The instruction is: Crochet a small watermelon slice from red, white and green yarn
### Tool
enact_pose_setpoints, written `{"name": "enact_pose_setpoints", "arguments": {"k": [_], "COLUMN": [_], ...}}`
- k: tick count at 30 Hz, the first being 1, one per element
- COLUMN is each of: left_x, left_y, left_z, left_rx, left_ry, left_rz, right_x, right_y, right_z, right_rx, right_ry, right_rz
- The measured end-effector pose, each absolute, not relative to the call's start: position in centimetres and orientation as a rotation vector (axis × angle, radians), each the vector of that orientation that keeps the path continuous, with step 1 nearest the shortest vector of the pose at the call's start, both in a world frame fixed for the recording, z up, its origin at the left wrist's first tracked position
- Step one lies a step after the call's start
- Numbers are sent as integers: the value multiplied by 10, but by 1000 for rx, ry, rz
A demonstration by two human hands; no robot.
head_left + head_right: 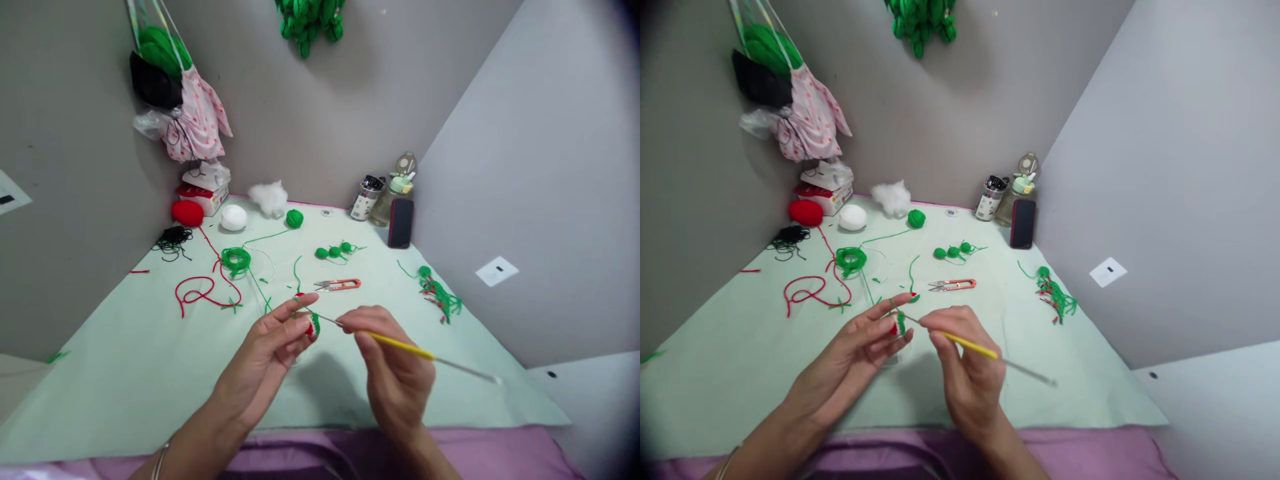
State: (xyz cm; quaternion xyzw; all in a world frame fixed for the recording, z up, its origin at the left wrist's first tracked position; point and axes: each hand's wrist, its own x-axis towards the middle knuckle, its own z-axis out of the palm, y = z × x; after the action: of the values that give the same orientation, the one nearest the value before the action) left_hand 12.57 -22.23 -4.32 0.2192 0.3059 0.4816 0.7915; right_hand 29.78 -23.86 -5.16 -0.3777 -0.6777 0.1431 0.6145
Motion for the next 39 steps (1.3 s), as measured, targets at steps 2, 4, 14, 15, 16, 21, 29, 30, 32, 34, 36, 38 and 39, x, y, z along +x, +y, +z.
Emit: {"name": "enact_pose_setpoints", "arguments": {"k": [2,4,14,15,16,21,29,30,32,34,36,38,39], "left_x": [125,127,127,126,125,124,130,130,130,130,129,127,127], "left_y": [-223,-226,-228,-227,-227,-225,-230,-230,-229,-228,-227,-227,-227], "left_z": [-42,-41,-41,-41,-41,-41,-44,-44,-45,-46,-46,-45,-44], "left_rx": [520,611,592,558,529,519,762,771,783,787,783,774,771], "left_ry": [695,732,721,698,673,627,749,754,762,779,798,809,812], "left_rz": [1093,1135,1029,1013,994,953,1096,1102,1110,1107,1093,1071,1064], "right_x": [296,293,295,296,297,298,293,293,294,294,295,297,298], "right_y": [-237,-235,-237,-237,-236,-230,-233,-233,-234,-234,-232,-231,-231], "right_z": [-49,-48,-52,-53,-53,-50,-57,-58,-58,-58,-57,-57,-56], "right_rx": [-857,-832,-819,-822,-824,-765,-762,-760,-753,-754,-773,-804,-818], "right_ry": [-1416,-1376,-1411,-1377,-1333,-1090,-1277,-1281,-1283,-1284,-1264,-1214,-1184], "right_rz": [548,659,721,748,788,1048,960,950,952,952,943,913,887]}}
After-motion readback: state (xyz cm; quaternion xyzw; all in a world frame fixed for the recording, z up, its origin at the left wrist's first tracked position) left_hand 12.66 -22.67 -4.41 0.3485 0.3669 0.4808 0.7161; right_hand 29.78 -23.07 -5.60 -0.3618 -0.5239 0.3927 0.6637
